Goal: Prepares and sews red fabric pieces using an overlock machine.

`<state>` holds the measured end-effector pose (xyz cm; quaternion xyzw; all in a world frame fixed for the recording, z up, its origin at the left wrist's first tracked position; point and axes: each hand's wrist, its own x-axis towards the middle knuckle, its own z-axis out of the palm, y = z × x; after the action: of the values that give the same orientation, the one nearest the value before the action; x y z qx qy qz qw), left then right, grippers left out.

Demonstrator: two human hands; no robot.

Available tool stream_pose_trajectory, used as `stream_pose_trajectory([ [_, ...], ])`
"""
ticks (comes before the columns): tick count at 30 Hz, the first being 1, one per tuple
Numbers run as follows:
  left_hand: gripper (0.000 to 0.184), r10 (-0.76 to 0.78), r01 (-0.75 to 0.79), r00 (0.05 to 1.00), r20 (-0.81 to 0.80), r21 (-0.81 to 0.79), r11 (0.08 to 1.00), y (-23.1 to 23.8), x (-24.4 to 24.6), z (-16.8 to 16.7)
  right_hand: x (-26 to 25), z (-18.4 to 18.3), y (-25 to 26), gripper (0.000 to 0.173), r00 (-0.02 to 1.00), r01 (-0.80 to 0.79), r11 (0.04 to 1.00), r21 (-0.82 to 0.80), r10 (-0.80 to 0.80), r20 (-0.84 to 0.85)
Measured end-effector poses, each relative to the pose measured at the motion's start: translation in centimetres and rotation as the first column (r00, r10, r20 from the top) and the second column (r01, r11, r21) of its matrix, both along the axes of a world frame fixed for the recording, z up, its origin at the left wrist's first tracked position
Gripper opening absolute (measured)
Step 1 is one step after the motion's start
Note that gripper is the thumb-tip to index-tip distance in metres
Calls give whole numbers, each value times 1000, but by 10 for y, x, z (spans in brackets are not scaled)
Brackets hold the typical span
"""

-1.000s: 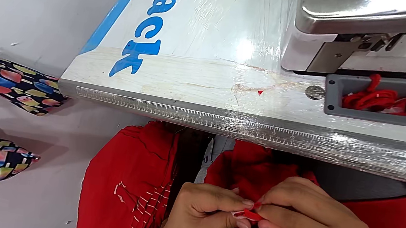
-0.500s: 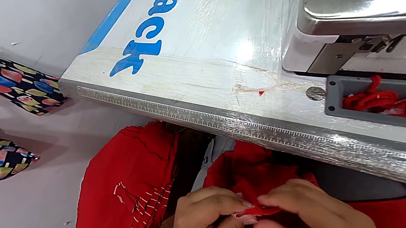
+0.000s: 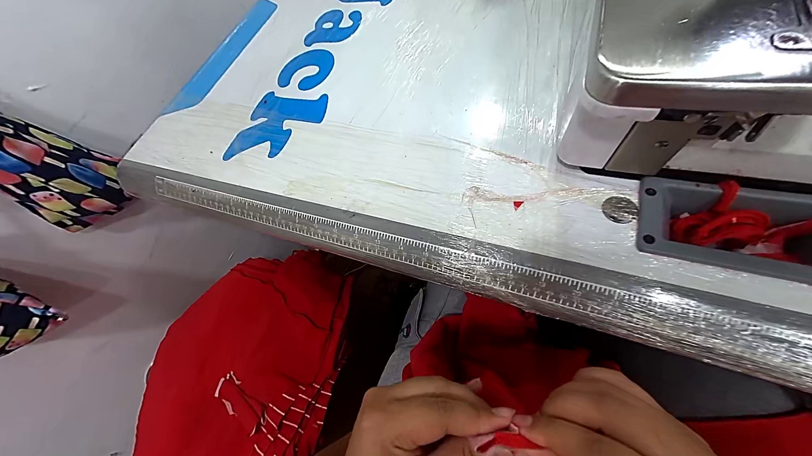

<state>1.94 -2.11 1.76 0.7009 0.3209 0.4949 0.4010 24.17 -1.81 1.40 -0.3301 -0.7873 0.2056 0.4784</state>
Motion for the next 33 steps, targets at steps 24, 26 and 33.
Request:
stream_pose_trajectory([
  [24, 11, 219, 7, 928, -302, 601, 800, 1, -14, 23, 11, 21, -20, 22, 848, 63, 936, 347, -233, 475],
  [26, 10, 221, 11, 925, -311, 601, 799, 1, -13, 23, 8, 19, -20, 24, 818, 143, 931, 336, -303, 490],
  [33, 9, 239, -13, 918, -316, 580, 815, -1, -9, 22, 11, 13, -18, 25, 899, 203, 957, 209, -267, 346],
])
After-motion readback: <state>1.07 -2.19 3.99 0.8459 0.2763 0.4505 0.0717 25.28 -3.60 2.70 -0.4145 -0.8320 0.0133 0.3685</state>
